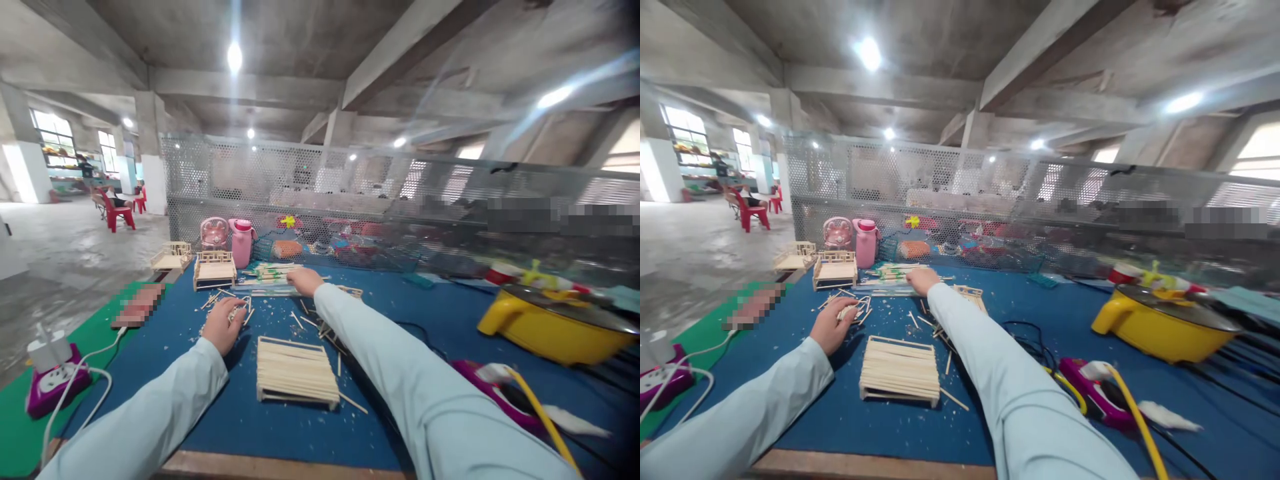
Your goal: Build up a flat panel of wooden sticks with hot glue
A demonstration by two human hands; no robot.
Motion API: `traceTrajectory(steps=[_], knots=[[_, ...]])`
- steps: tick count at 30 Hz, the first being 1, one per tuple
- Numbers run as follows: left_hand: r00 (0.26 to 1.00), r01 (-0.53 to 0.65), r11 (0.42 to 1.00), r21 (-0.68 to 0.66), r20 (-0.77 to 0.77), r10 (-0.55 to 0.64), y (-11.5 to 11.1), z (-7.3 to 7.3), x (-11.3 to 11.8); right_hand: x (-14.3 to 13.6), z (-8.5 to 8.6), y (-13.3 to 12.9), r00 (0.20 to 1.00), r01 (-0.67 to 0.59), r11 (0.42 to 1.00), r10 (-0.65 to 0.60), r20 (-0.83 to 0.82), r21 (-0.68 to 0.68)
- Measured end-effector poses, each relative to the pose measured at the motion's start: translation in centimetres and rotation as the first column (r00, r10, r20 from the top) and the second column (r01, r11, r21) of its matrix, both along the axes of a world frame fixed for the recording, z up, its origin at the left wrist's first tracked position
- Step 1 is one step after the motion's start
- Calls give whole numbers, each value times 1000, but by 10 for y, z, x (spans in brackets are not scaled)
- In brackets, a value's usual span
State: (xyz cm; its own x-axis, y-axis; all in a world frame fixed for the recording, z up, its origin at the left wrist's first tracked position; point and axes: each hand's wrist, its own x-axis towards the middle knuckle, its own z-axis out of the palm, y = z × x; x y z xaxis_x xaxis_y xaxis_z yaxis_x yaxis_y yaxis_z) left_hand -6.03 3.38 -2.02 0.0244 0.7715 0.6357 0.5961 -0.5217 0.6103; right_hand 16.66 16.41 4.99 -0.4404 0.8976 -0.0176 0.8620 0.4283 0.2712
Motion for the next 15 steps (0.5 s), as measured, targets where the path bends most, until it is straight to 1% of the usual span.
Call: traceTrajectory(steps=[4,9,12,15], knots=[[1000,-11,1000,20,-3,11,5,-5,0,3,-15,10,999,10,998,-13,-41,-65],[1000,7,999,39,-19,-6,9,-12,3,-1,-29,36,994,57,993,-66,-85,-106],[999,20,999,38,-28,-19,8,-13,4,-3,-34,50,990,84,994,-92,-110,-77],[999,29,999,37,-37,-28,4,-12,6,-3,-36,60,985,98,995,-96,-141,4]])
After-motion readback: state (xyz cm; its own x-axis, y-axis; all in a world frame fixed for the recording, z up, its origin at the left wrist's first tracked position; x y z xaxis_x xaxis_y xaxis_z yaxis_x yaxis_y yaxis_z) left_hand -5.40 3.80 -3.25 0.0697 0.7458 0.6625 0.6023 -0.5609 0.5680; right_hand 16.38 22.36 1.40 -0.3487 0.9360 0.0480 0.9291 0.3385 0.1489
